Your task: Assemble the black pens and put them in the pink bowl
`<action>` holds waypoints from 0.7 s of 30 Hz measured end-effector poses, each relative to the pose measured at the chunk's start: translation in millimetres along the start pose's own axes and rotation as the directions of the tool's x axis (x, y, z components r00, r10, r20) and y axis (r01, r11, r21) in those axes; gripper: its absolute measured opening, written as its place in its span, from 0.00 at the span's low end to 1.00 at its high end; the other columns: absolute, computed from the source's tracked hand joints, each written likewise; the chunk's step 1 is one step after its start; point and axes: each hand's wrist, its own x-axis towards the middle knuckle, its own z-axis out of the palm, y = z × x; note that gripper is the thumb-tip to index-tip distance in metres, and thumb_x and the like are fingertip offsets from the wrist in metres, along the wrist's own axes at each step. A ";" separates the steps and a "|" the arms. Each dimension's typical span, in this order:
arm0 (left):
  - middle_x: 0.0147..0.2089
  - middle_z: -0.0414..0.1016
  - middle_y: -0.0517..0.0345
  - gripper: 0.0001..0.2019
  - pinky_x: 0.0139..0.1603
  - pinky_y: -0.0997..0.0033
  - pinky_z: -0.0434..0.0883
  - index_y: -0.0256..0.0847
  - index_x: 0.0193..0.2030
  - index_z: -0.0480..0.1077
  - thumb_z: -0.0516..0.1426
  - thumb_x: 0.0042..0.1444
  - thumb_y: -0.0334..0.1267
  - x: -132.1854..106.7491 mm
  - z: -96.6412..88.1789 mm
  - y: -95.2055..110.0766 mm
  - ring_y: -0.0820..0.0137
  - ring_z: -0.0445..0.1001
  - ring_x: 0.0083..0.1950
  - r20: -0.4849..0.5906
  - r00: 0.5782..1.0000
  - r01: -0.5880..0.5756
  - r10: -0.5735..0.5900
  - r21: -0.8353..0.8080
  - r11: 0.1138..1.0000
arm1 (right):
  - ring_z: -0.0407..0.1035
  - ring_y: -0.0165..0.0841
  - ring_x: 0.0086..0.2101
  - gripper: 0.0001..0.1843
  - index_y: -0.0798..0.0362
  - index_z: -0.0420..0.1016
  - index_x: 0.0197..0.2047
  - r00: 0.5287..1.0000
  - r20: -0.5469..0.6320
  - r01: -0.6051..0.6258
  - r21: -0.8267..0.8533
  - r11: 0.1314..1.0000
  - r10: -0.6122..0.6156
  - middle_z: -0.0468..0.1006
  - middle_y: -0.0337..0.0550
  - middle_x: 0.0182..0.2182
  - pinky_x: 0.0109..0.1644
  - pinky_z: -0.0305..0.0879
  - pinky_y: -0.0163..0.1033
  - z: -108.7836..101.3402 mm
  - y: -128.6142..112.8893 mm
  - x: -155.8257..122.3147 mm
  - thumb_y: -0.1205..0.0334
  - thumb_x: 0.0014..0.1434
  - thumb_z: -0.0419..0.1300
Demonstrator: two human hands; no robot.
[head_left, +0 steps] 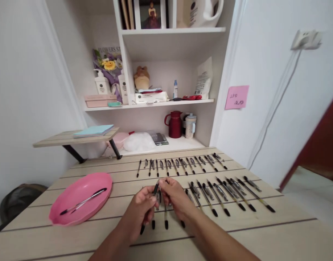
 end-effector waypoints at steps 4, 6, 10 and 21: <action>0.27 0.68 0.64 0.21 0.10 0.82 0.48 0.39 0.46 0.61 0.57 0.46 0.45 3.3 -0.9 -14.3 0.84 0.53 0.12 -0.039 0.999 -0.011 0.017 0.144 0.990 | 0.47 0.21 0.13 0.18 0.53 0.62 0.24 0.994 -0.071 0.073 -0.088 0.993 -0.079 0.57 0.26 0.11 0.16 0.42 0.29 2.0 8.6 -2.7 0.50 0.43 0.64; 0.26 0.67 0.65 0.19 0.11 0.82 0.49 0.39 0.45 0.61 0.56 0.47 0.44 3.7 1.4 -18.2 0.84 0.54 0.12 -0.064 0.997 -0.037 0.050 0.191 0.981 | 0.47 0.21 0.13 0.17 0.53 0.62 0.24 0.993 -0.075 0.083 -0.084 0.993 -0.090 0.57 0.27 0.12 0.16 0.42 0.29 0.3 8.0 -4.8 0.51 0.43 0.64; 0.24 0.62 0.68 0.18 0.14 0.81 0.56 0.38 0.45 0.62 0.55 0.47 0.41 3.3 6.6 -20.9 0.81 0.60 0.15 -0.094 0.992 -0.067 0.090 0.216 0.974 | 0.47 0.21 0.15 0.15 0.53 0.64 0.25 0.992 -0.086 0.087 -0.063 0.994 -0.092 0.58 0.27 0.13 0.18 0.43 0.29 -5.1 4.2 -7.2 0.52 0.45 0.63; 0.26 0.64 0.66 0.19 0.14 0.81 0.55 0.39 0.50 0.64 0.51 0.51 0.38 -1.5 7.4 -21.1 0.84 0.53 0.14 -0.132 0.985 -0.073 0.114 0.279 0.958 | 0.47 0.20 0.14 0.18 0.52 0.63 0.26 0.999 -0.034 -0.009 0.184 0.983 0.016 0.60 0.29 0.15 0.18 0.44 0.30 -10.4 8.0 -8.5 0.45 0.50 0.59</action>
